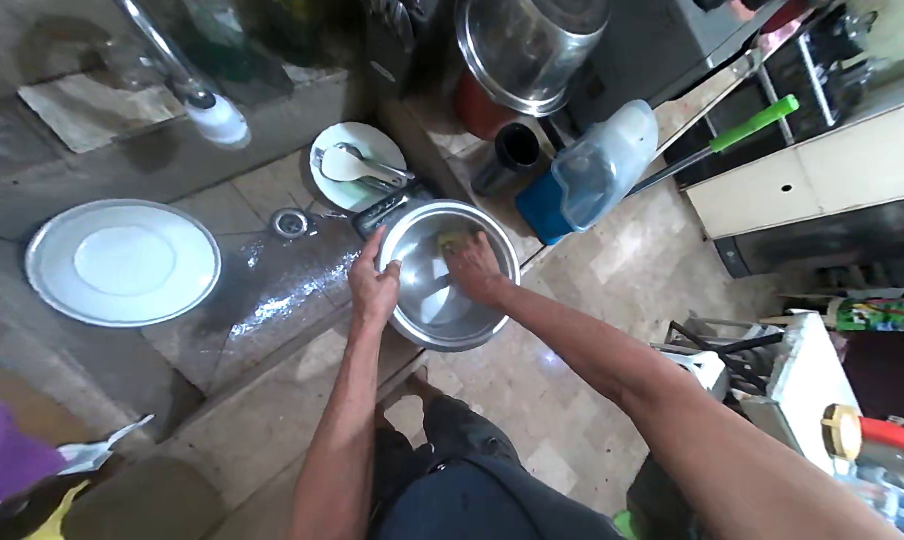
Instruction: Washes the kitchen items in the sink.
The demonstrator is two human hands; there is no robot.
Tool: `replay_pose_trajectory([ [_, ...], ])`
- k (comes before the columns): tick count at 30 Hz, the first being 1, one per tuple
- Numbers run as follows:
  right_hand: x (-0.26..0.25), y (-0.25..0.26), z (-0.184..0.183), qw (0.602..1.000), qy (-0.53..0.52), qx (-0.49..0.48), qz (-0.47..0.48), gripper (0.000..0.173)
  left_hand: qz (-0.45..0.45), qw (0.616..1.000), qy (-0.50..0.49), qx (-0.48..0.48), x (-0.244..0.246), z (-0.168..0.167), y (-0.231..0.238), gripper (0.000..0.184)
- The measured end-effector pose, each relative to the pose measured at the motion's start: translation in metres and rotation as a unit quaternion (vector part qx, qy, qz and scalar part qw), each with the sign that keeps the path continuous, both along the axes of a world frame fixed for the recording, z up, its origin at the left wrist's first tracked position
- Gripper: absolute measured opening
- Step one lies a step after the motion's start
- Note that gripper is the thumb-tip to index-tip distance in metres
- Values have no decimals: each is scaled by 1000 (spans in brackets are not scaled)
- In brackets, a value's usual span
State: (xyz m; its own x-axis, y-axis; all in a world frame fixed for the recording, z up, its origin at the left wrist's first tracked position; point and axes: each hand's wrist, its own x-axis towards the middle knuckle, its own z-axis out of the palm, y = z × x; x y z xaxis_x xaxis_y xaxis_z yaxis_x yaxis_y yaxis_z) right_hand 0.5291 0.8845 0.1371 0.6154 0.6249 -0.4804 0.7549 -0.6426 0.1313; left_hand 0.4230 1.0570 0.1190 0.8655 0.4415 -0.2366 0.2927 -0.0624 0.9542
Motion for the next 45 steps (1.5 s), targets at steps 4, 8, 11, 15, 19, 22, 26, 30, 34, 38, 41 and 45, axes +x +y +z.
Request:
replay_pose_trajectory([
  [4, -26, -9, 23, 977, 147, -124, -94, 37, 30, 999, -12, -6, -1, -2, -3, 57],
  [8, -55, 5, -3, 893, 376, 76, -234, 40, 45, 998, -36, -18, -2, -7, -5, 53],
  [11, -62, 45, -20, 724, 441, 332, -414, 42, 44, 998, -33, -7, -1, -7, -5, 50],
  [15, -54, 54, -34, 739, 399, 369, -397, 37, 40, 999, -29, -14, -3, -8, -6, 49],
  [19, -43, 5, -4, 933, 300, -30, -195, 36, 39, 999, -35, 3, -1, -12, -7, 50],
  [22, -20, -6, 9, 958, 147, -56, -242, 40, 32, 999, -29, -2, -1, -8, -6, 51],
  [26, -5, 30, -35, 957, 100, 177, -207, 56, 27, 999, -21, -2, -1, -10, -5, 51],
  [30, -50, 24, -35, 952, 228, 180, -98, 42, 38, 999, -25, 14, -2, -11, -7, 50],
  [34, -17, 2, -25, 962, 146, 123, -195, 42, 34, 999, -17, 12, -1, -8, -6, 52],
  [38, -19, 29, -42, 947, 147, 222, -182, 51, 33, 999, -32, -3, -2, -10, -7, 52],
  [41, -40, 10, -37, 944, 222, 217, -111, 41, 38, 999, -38, -4, -2, -8, -6, 52],
  [45, 6, 12, -26, 960, 108, 143, -214, 46, 35, 999, -32, 0, -1, -9, -6, 53],
])
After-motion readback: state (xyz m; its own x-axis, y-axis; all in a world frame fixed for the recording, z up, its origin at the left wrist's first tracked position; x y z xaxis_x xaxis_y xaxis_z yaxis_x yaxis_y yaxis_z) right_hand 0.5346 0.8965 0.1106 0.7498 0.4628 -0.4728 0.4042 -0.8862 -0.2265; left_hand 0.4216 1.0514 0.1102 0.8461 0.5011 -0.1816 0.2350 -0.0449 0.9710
